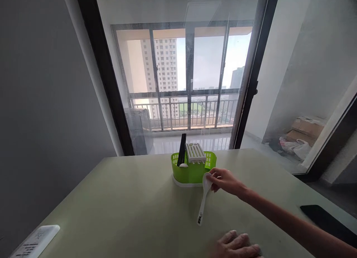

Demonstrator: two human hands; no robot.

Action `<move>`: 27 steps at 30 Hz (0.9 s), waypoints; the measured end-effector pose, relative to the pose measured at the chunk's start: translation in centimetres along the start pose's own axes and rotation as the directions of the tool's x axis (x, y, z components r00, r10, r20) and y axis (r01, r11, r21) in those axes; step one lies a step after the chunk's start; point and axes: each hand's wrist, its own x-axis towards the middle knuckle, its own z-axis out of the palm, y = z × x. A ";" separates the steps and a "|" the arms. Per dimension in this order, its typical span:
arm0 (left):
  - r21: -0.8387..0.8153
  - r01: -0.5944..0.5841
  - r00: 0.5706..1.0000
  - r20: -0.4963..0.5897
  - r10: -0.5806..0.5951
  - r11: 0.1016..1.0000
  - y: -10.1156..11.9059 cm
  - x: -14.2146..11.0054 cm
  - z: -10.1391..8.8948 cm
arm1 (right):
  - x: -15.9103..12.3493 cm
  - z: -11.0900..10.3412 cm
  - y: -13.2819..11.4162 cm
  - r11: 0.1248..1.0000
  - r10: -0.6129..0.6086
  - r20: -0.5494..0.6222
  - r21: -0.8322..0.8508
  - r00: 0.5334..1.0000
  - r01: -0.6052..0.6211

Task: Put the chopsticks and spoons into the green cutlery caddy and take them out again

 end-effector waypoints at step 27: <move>-0.120 0.562 0.822 -0.034 -0.569 0.819 -6.6 -9.8 -11.8 | 4.1 6.4 -12.6 0.278 -0.463 0.190 -0.896 0.866 0.346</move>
